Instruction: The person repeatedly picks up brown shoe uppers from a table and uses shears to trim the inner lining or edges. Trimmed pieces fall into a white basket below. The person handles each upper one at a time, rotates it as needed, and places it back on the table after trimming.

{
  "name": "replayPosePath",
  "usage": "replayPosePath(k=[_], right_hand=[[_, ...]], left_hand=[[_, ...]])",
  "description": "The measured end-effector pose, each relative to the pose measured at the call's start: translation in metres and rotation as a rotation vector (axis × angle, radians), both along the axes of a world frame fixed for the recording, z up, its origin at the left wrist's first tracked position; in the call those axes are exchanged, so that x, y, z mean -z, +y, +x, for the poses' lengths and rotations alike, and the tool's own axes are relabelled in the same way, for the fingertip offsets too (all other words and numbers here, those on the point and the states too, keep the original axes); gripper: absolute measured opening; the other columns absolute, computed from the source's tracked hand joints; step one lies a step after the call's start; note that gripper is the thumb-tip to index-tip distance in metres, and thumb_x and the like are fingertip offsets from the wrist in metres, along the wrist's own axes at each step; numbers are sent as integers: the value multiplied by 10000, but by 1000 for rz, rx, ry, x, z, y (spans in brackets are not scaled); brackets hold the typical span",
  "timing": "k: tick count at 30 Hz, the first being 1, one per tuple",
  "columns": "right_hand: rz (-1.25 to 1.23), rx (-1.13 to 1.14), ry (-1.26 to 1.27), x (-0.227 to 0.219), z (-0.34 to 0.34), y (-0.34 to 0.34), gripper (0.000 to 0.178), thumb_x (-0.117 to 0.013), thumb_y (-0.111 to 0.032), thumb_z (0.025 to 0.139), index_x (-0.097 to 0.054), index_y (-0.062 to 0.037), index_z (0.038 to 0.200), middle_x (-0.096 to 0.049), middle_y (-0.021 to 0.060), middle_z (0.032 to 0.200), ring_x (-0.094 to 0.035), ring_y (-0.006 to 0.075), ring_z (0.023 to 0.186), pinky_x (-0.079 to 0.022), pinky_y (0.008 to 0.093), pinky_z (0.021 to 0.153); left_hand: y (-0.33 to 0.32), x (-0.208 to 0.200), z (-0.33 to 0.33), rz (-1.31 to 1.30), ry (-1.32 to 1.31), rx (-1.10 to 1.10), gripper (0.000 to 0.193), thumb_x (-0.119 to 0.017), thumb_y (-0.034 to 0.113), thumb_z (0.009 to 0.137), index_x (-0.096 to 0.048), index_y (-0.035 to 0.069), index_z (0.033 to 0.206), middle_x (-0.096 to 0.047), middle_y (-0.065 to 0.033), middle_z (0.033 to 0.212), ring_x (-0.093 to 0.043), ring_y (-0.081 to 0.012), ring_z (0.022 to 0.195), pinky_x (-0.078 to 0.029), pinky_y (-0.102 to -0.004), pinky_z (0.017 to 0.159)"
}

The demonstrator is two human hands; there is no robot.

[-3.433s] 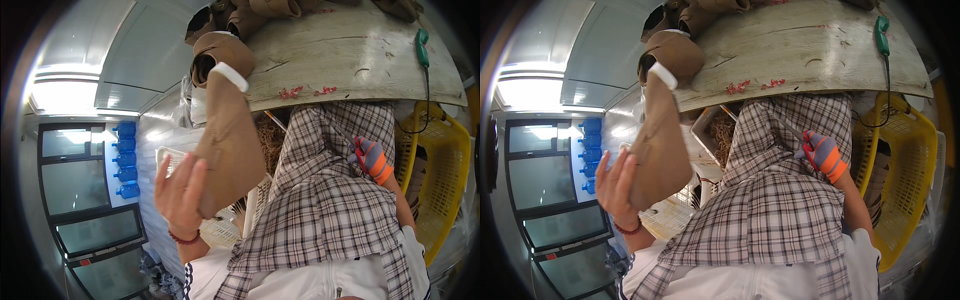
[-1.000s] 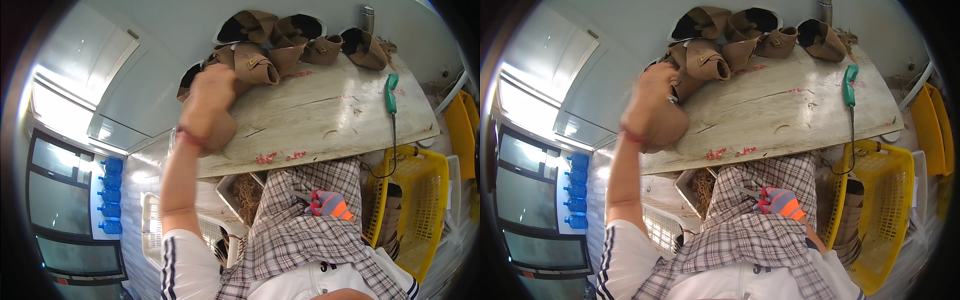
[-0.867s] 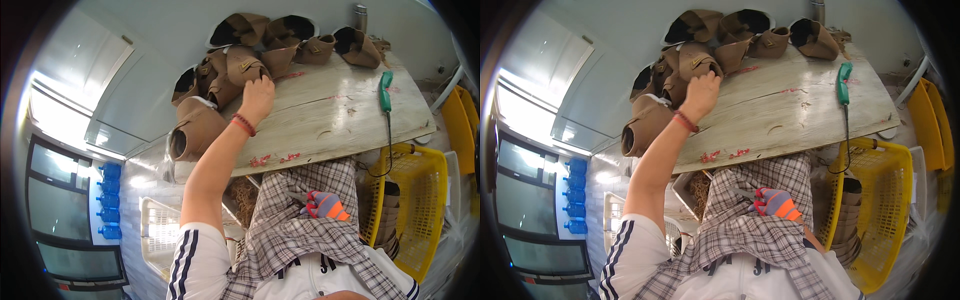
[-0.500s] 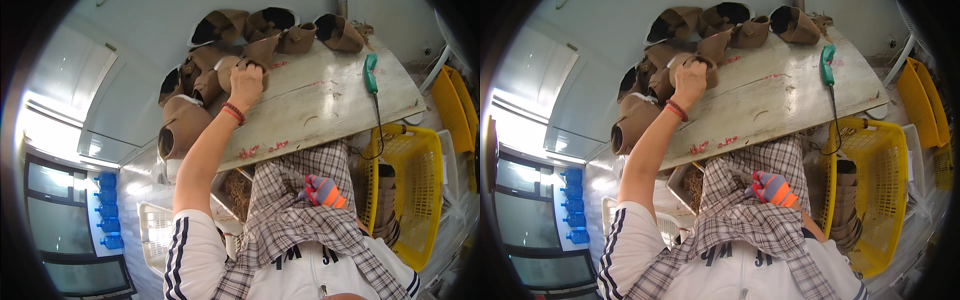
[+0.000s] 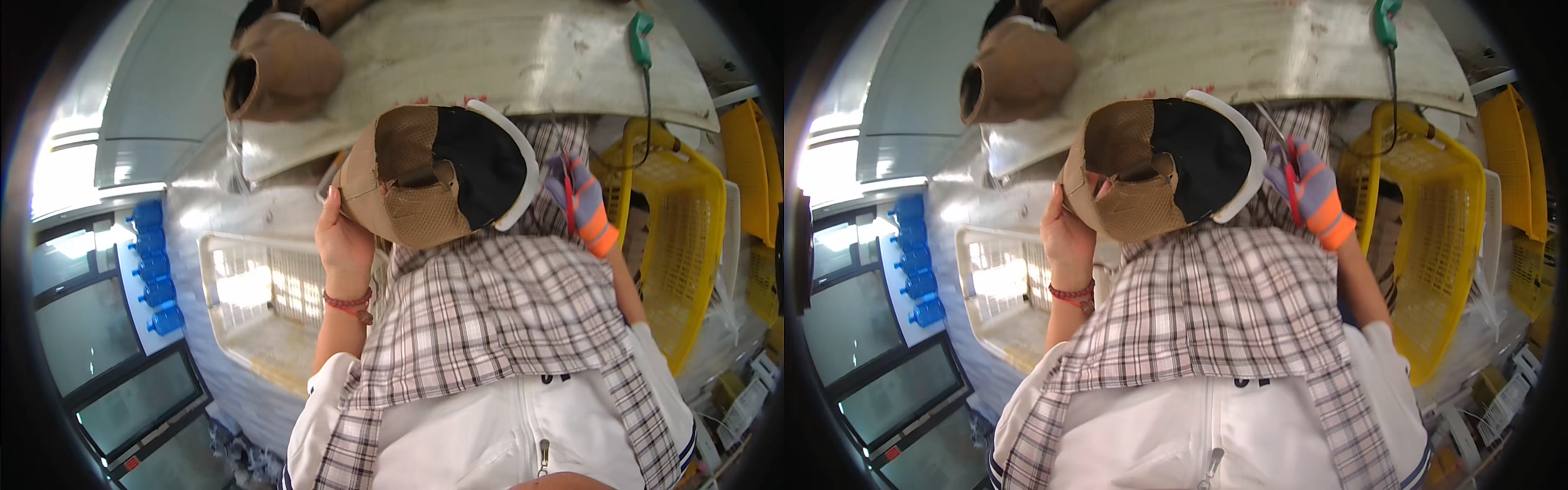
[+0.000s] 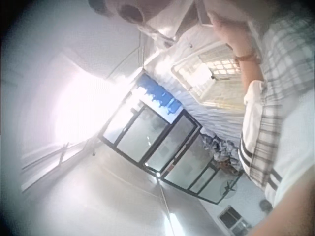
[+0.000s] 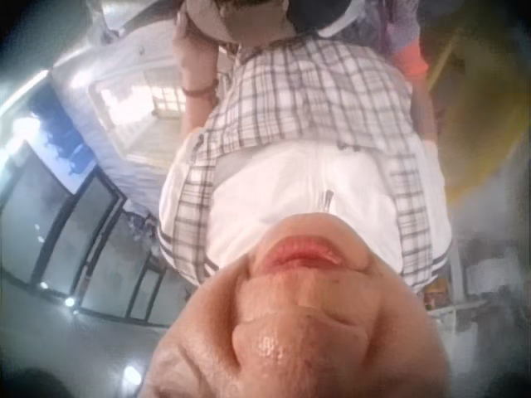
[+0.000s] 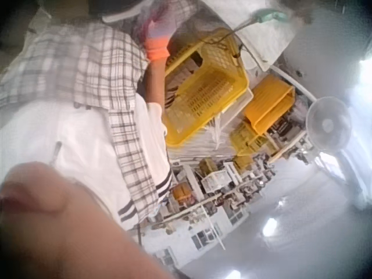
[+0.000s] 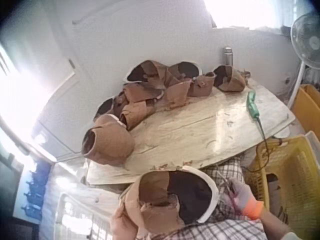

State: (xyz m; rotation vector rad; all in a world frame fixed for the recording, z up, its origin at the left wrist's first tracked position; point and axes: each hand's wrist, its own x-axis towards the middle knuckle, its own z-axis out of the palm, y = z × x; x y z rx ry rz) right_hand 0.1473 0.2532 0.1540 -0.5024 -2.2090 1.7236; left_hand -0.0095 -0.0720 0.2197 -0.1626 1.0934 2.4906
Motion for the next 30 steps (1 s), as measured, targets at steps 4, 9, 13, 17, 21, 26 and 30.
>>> replayPosePath(k=[4,9,13,17,21,26,30], right_hand=[[795,-204,21,-20,-35,-16,371,-781,-215,707,-608,-46,988,-636,133,905,-597,338,822,-500,401,746],[1107,-357,-77,-12,-65,-17,334,-760,-263,696,-646,-73,945,-645,115,914,-606,316,869,-489,409,811],[1197,-441,-166,-15,-73,-14,316,-760,-269,696,-657,-77,925,-642,115,903,-609,307,864,-486,404,812],[1213,-506,-136,-22,-84,-20,314,-760,-275,695,-659,-77,917,-639,115,892,-610,297,868,-483,394,815],[1283,-532,-166,-20,-94,-18,339,-763,-288,689,-656,-75,930,-638,112,898,-609,296,883,-484,389,811],[1294,-508,-111,-18,-100,-15,350,-753,-280,690,-649,-64,945,-636,116,902,-608,295,889,-482,399,795],[1329,-521,-240,-18,-103,-14,344,-746,-255,678,-646,-59,943,-634,125,901,-608,298,885,-485,409,779]], left_hand=[[-35,38,39,28,-240,-2,471,-353,285,1042,-407,2,1415,-459,-119,1451,-404,-274,1353,-283,-420,1147],[-51,90,39,171,-236,-28,476,-331,282,1036,-411,-23,1392,-485,-163,1375,-445,-331,1291,-350,-491,1118],[-52,125,32,116,-208,-4,413,-392,245,1025,-480,-8,1339,-606,-109,1225,-547,-279,1176,-427,-421,1056],[-46,142,17,90,-131,100,342,-569,186,968,-543,12,1261,-639,-69,1134,-593,-224,1043,-499,-350,906],[-28,132,1,-539,339,136,408,-680,175,912,-544,6,1258,-628,-67,1162,-588,-209,1044,-503,-342,886],[-25,184,-22,-424,378,137,520,-709,185,892,-497,13,1335,-594,-93,1268,-571,-228,1141,-473,-386,987],[-9,170,-18,-492,386,116,364,-598,213,967,-553,29,1278,-606,-87,1245,-568,-217,1128,-459,-353,960]])
